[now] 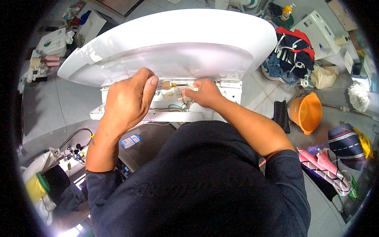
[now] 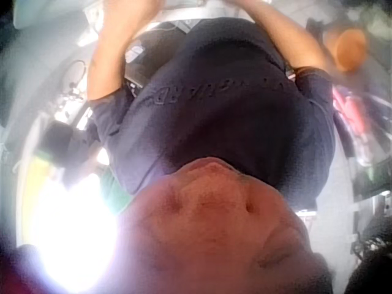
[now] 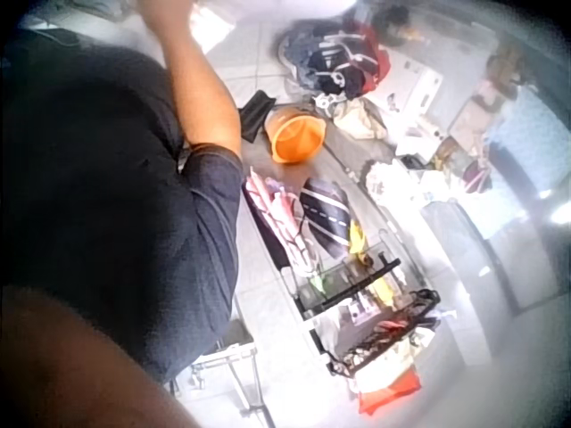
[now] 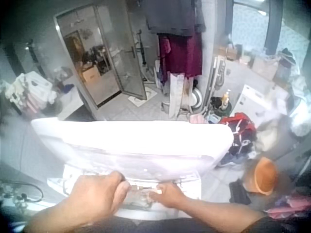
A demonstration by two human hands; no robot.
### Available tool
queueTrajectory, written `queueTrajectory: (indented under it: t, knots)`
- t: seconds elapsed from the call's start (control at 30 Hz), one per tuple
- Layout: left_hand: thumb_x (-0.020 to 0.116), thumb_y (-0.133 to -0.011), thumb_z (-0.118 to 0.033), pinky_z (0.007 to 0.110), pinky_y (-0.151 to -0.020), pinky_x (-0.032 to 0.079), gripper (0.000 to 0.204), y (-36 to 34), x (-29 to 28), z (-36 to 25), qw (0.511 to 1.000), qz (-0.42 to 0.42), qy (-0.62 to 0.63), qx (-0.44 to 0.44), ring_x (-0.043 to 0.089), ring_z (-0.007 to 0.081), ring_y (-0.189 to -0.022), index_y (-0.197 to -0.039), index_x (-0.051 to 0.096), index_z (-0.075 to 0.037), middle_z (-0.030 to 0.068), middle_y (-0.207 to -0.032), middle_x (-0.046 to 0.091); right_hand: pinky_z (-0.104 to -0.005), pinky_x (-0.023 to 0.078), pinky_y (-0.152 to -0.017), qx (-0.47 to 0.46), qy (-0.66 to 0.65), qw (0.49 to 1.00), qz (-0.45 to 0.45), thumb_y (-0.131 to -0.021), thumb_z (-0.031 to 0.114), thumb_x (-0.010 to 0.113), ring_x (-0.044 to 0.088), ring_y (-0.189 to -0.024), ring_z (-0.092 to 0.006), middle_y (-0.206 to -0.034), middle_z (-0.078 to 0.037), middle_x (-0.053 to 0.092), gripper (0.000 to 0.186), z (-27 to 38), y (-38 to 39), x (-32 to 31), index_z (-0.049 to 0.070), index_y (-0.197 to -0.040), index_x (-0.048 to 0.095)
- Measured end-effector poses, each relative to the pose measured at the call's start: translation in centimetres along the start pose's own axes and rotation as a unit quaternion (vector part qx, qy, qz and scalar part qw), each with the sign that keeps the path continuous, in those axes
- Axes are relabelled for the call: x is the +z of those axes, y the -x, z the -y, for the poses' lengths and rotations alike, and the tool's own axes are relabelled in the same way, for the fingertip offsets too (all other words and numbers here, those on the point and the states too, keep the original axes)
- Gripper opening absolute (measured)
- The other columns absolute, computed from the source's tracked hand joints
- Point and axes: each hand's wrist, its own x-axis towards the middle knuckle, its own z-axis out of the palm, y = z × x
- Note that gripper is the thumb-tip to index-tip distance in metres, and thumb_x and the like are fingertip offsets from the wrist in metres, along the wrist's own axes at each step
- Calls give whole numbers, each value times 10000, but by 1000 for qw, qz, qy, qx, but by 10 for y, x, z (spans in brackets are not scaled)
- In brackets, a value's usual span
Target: The person works on the internal wiring of a white appliance, likely a washing machine, using a screwdriver to loosen and tighten connections on a small component. They manipulate wires and a white plastic part within the open top compartment of the machine.
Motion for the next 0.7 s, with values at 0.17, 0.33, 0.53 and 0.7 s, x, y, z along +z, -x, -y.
queueTrajectory:
  t: [0.17,0.33,0.53,0.7]
  knots:
    - [624,-984,-167,471,-730,542,217,3,4,-1,989,-88,74,93,709,389,-794,-1175,650,-68,188,-853,704,-306,516,-597,0,-6,1000,7,-931,417,816,630,-617,-103,-714,-47,688,408,2,1,-1,26,-877,715]
    - [633,-989,-194,484,-715,536,226,-1,4,8,997,-34,12,63,702,397,-759,-1176,650,-69,166,-828,704,-391,524,-672,4,-33,999,-2,-883,495,816,667,-679,-224,-739,-123,709,483,-11,-5,4,22,-832,735]
    - [631,-986,-184,486,-711,532,224,1,4,0,998,-42,27,39,691,405,-771,-1174,646,-64,173,-849,693,-431,530,-705,9,-34,999,-2,-854,547,818,687,-702,-269,-743,-152,723,527,-9,-4,2,29,-798,741]
    - [646,-963,-164,489,-718,528,258,-4,-1,4,999,0,-11,49,689,403,-806,-1202,636,-65,181,-908,691,-406,540,-689,14,-43,999,2,-857,536,822,700,-675,-238,-719,-123,730,504,-6,-3,0,40,-802,750]
